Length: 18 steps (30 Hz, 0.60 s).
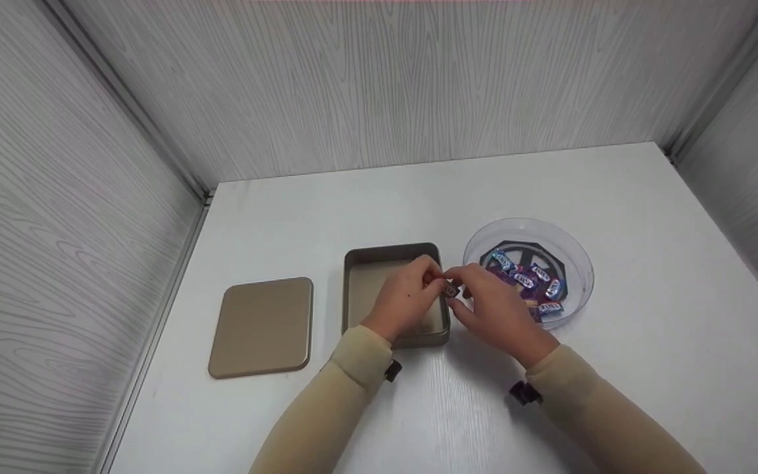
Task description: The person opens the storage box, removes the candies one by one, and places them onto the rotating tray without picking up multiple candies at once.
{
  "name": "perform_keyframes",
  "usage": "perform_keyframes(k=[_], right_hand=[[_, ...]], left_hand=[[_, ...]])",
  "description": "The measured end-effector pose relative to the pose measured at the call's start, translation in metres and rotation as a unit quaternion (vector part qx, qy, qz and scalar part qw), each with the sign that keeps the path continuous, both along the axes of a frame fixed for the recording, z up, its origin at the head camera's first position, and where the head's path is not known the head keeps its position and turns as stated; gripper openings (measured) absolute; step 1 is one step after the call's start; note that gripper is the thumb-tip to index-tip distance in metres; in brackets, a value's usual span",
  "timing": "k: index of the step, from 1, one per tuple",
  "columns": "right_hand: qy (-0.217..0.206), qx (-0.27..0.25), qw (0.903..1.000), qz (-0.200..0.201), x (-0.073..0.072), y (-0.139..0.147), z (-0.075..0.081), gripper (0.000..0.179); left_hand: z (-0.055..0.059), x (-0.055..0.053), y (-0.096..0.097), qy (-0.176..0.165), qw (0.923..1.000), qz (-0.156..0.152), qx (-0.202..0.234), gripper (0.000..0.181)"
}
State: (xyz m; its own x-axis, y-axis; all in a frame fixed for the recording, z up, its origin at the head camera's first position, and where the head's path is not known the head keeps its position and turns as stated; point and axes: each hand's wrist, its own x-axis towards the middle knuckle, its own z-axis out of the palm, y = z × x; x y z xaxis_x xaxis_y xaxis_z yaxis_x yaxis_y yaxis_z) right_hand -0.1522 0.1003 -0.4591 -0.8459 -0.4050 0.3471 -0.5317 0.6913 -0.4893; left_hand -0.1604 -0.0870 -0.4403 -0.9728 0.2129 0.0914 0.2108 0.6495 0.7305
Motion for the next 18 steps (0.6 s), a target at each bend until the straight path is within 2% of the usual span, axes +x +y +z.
perform_keyframes(k=[5, 9, 13, 18], right_hand=[[0.033, -0.001, 0.9995, 0.000, -0.001, 0.000, -0.001, 0.028], [0.034, -0.004, 0.9994, 0.008, -0.002, 0.004, -0.001, 0.020], [0.006, -0.001, 1.0000, 0.007, -0.005, 0.008, 0.000, 0.016], [-0.058, 0.005, 0.9983, -0.005, -0.012, 0.018, 0.001, 0.016]], left_hand=[[0.004, 0.002, 0.005, -0.024, 0.9990, -0.008, 0.036, 0.014], [0.004, 0.004, 0.009, -0.035, 0.9984, -0.024, 0.036, 0.020], [0.002, 0.003, 0.012, -0.039, 0.9985, -0.032, 0.021, 0.020], [0.000, 0.001, 0.012, -0.041, 0.9986, -0.034, 0.001, 0.022]])
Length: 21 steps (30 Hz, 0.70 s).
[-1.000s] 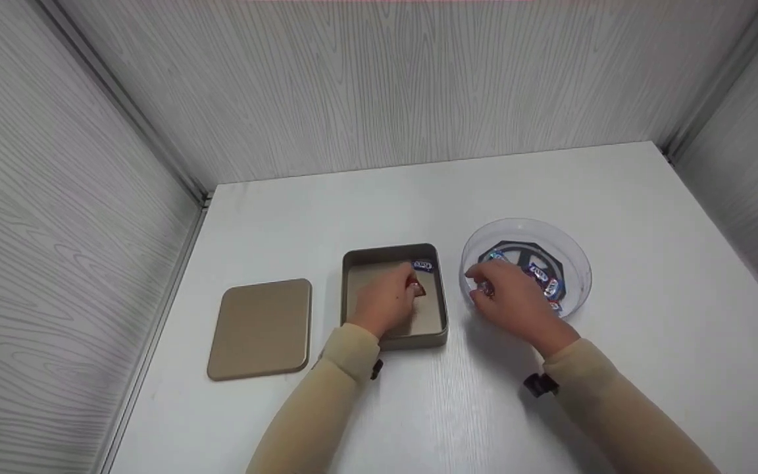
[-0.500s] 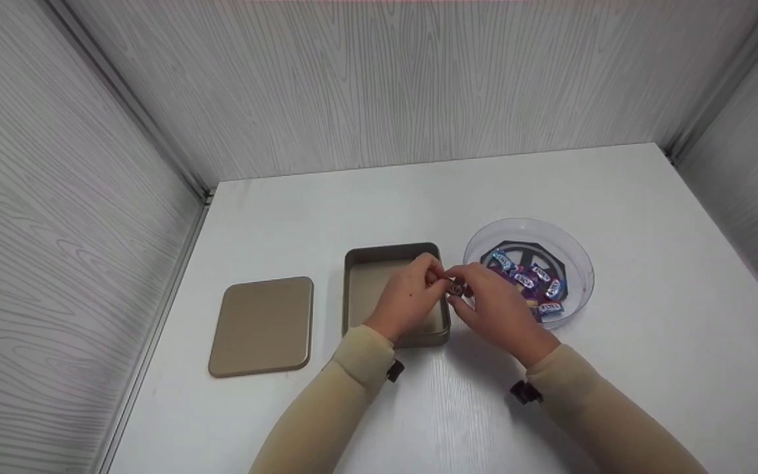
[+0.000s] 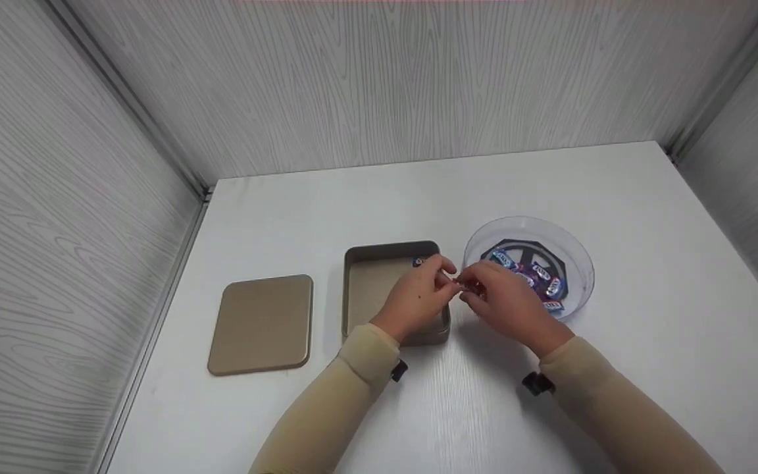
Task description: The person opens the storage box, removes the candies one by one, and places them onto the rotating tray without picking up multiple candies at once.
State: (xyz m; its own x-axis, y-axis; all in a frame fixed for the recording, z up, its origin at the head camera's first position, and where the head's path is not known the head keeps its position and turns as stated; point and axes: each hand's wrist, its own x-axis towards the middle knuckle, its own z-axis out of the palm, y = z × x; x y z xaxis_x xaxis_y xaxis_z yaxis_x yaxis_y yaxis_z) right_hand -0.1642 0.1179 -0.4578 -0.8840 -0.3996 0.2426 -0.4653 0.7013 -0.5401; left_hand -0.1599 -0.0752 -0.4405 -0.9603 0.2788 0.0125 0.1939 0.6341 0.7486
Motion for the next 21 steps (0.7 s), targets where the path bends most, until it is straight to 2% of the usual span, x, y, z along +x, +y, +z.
perform_keyframes(k=[4, 12, 16, 21], right_hand=[[-0.033, 0.015, 0.9992, -0.019, -0.012, 0.018, -0.001, 0.013], [-0.067, 0.077, 0.9934, -0.052, -0.038, 0.061, -0.009, 0.014], [-0.075, 0.083, 0.9904, -0.081, -0.044, 0.075, -0.016, 0.013], [-0.075, 0.090, 0.9892, -0.089, -0.047, 0.081, -0.022, 0.014]], left_hand=[[-0.004, -0.005, -0.005, 0.006, 0.9998, 0.007, -0.016, 0.024], [-0.015, -0.017, -0.020, 0.017, 0.9981, 0.055, -0.024, 0.023], [-0.019, -0.019, -0.025, 0.008, 0.9973, 0.068, -0.028, 0.026], [-0.023, -0.022, -0.027, -0.001, 0.9969, 0.071, -0.034, 0.027]])
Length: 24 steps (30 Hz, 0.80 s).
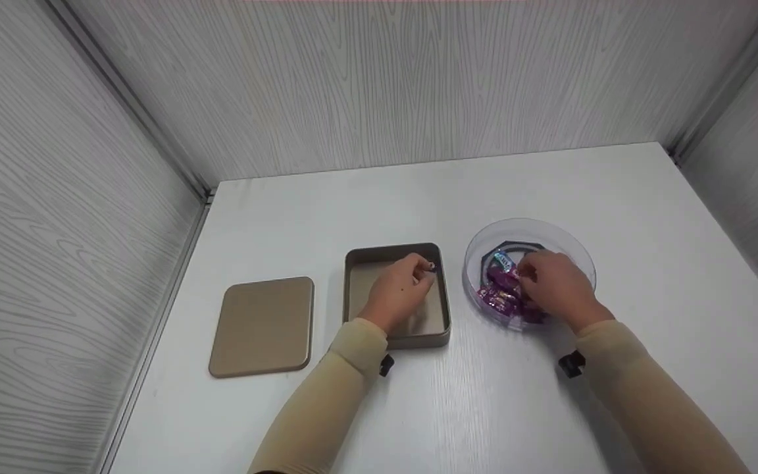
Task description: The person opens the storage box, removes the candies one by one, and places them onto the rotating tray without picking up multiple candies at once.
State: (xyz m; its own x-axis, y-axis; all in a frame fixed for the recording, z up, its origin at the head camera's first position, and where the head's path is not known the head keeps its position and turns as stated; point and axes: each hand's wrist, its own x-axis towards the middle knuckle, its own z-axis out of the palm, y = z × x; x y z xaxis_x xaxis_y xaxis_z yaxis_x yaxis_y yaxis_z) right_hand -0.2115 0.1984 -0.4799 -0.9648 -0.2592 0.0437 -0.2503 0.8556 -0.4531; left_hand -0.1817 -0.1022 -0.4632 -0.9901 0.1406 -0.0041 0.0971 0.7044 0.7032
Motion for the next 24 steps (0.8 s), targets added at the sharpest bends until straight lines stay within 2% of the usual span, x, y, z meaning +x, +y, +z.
perform_keyframes(k=[3, 6, 10, 14, 20, 24], right_hand=[[0.008, 0.001, 1.0000, -0.003, 0.001, 0.001, -0.001, 0.016], [0.016, -0.004, 0.9998, -0.006, 0.002, 0.000, 0.000, 0.018], [0.027, -0.016, 0.9995, -0.006, 0.003, -0.003, 0.002, 0.019], [0.036, -0.031, 0.9988, -0.004, 0.004, -0.007, -0.001, 0.018], [0.038, -0.044, 0.9983, -0.005, 0.006, -0.012, -0.004, 0.018], [0.033, -0.049, 0.9983, 0.001, 0.008, -0.014, -0.004, 0.018]], left_hand=[[-0.002, -0.003, 0.000, -0.003, 0.9999, 0.001, -0.015, 0.027], [-0.006, -0.007, 0.000, -0.007, 0.9987, -0.002, -0.051, 0.030], [-0.012, -0.013, 0.001, 0.002, 0.9936, -0.025, -0.110, 0.035], [-0.019, -0.019, 0.004, 0.020, 0.9849, -0.047, -0.165, 0.040], [-0.023, -0.025, 0.012, -0.009, 0.9671, -0.079, -0.242, 0.050], [-0.024, -0.026, 0.017, -0.001, 0.9545, -0.088, -0.285, 0.049]])
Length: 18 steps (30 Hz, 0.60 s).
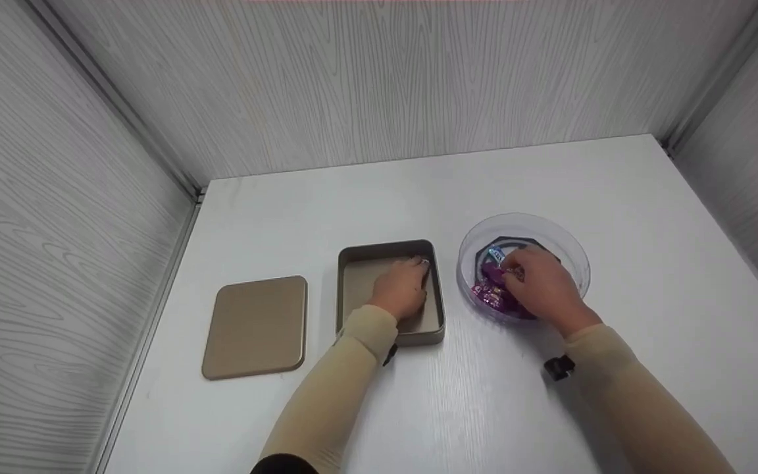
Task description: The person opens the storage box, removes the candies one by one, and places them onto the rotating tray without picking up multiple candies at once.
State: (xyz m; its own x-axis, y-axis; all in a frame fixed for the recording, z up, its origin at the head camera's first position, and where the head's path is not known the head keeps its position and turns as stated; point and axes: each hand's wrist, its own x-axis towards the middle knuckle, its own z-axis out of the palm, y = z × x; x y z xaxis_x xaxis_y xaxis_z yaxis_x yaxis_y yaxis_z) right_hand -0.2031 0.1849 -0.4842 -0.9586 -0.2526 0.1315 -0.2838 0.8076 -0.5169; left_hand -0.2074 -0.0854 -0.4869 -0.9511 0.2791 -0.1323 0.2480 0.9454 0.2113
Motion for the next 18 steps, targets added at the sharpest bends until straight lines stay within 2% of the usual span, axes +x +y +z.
perform_keyframes(k=[5, 7, 11, 18], right_hand=[[0.003, -0.004, 1.0000, 0.008, 0.002, -0.002, 0.002, 0.017], [0.005, -0.006, 0.9999, 0.009, 0.002, -0.003, 0.002, 0.016], [0.004, -0.009, 0.9999, 0.012, 0.003, -0.005, 0.005, 0.016], [0.016, -0.024, 0.9993, 0.024, 0.008, -0.016, 0.012, 0.017]], left_hand=[[-0.001, 0.003, 0.000, 0.035, 0.9994, -0.002, 0.000, 0.028], [-0.001, 0.005, -0.002, 0.039, 0.9992, -0.003, 0.007, 0.019], [0.003, 0.009, -0.005, 0.026, 0.9996, -0.004, 0.010, 0.008], [0.011, 0.014, -0.011, -0.008, 0.9999, -0.001, 0.012, 0.013]])
